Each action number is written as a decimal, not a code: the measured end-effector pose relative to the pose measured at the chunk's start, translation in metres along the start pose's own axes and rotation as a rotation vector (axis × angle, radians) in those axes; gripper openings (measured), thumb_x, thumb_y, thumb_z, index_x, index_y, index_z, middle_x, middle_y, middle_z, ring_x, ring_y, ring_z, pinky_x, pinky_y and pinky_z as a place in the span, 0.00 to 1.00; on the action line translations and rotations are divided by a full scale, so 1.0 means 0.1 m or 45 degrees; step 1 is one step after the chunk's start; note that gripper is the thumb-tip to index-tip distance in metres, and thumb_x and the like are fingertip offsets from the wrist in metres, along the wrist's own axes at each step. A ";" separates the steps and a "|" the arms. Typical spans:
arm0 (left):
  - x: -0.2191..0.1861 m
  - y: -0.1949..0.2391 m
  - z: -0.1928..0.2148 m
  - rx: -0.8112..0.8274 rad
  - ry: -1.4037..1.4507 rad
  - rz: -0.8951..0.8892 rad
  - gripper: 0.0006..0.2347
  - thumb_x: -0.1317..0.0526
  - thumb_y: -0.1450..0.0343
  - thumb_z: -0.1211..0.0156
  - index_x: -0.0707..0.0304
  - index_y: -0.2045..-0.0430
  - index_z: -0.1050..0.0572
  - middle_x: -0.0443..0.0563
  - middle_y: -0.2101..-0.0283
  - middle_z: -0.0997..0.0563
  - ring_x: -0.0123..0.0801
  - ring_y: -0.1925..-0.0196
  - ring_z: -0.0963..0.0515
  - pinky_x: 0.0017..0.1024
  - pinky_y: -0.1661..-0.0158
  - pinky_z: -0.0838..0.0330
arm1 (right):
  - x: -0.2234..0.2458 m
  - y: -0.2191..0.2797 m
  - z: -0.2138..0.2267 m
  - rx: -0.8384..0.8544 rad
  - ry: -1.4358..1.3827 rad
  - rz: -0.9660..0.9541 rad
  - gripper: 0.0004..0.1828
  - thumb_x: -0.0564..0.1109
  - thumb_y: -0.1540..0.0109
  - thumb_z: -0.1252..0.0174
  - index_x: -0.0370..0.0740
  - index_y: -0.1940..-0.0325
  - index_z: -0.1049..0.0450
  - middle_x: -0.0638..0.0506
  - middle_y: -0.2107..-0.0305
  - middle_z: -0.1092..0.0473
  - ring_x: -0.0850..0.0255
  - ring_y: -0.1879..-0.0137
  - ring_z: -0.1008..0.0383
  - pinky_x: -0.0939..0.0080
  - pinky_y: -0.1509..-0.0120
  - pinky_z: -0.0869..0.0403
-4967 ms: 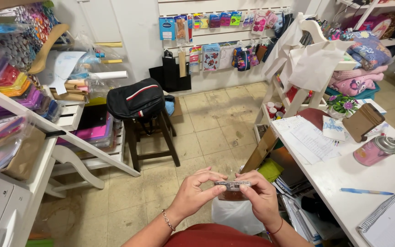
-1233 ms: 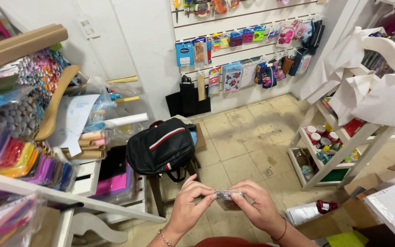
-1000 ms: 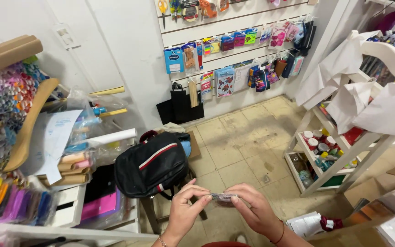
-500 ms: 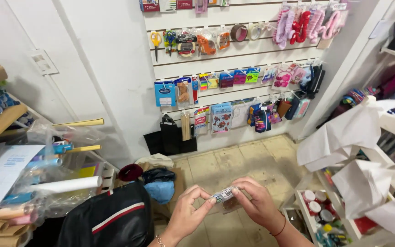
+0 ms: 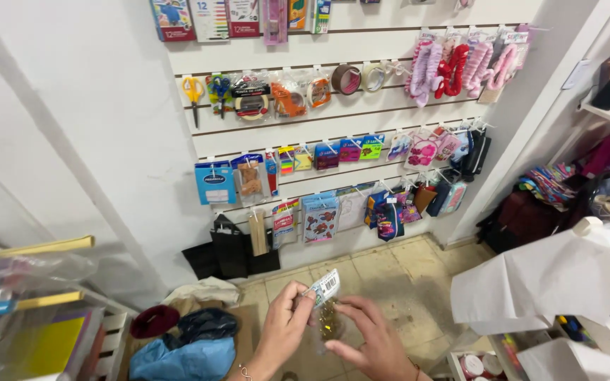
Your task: Unpack a bag of items, organize small stationery products on a desk, and use a printer to scan and copy documents.
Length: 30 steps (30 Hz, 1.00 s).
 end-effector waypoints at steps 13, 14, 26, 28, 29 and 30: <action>-0.09 -2.33 0.42 0.138 0.148 -0.209 0.07 0.64 0.25 0.40 0.69 0.61 0.29 0.49 0.59 0.23 0.24 0.59 0.23 0.25 0.58 0.24 | -1.50 -2.02 -0.72 -0.100 -0.243 -0.095 0.29 0.36 0.35 0.42 0.37 0.29 0.36 0.46 0.44 0.25 0.53 0.42 0.18 0.61 0.39 0.23; -0.16 -2.47 0.47 0.094 0.082 -0.271 0.08 0.64 0.26 0.39 0.68 0.59 0.29 0.50 0.57 0.22 0.25 0.56 0.20 0.25 0.57 0.22 | -1.64 -2.16 -0.77 -0.132 -0.482 -0.212 0.27 0.35 0.34 0.44 0.35 0.29 0.36 0.44 0.44 0.24 0.54 0.42 0.20 0.61 0.39 0.24; 0.21 -3.72 0.74 -0.140 -0.189 -0.141 0.16 0.58 0.26 0.41 0.66 0.45 0.26 0.53 0.54 0.14 0.29 0.56 0.14 0.26 0.55 0.21 | -2.90 -3.72 -1.06 -0.222 -1.254 -0.267 0.24 0.34 0.34 0.44 0.31 0.33 0.36 0.43 0.41 0.29 0.61 0.37 0.28 0.62 0.35 0.29; 0.23 -3.89 0.69 -0.145 -0.155 -0.076 0.14 0.58 0.25 0.43 0.66 0.48 0.24 0.53 0.58 0.12 0.27 0.60 0.13 0.25 0.58 0.20 | -3.02 -3.91 -1.01 -0.177 -1.291 -0.232 0.24 0.34 0.34 0.44 0.32 0.34 0.36 0.43 0.42 0.29 0.60 0.37 0.28 0.62 0.34 0.29; 0.22 -3.97 0.67 -0.171 -0.147 -0.089 0.13 0.58 0.25 0.43 0.66 0.50 0.23 0.51 0.59 0.12 0.25 0.62 0.13 0.24 0.60 0.20 | -3.04 -4.00 -0.96 -0.190 -1.313 -0.182 0.25 0.33 0.35 0.43 0.35 0.34 0.38 0.44 0.45 0.28 0.60 0.39 0.27 0.63 0.37 0.28; 0.19 -4.05 0.65 -0.187 -0.144 -0.106 0.13 0.59 0.25 0.43 0.67 0.52 0.22 0.49 0.61 0.12 0.24 0.63 0.14 0.24 0.61 0.21 | -3.04 -4.09 -0.91 -0.214 -1.335 -0.131 0.27 0.32 0.36 0.41 0.37 0.34 0.40 0.44 0.48 0.28 0.60 0.41 0.26 0.64 0.39 0.27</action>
Point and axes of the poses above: each hand's wrist, its own y-axis away from the middle knuckle, its own z-axis out of the back of the hand, x = y × z, the point moved 1 cm from there along -y, towards the middle knuckle
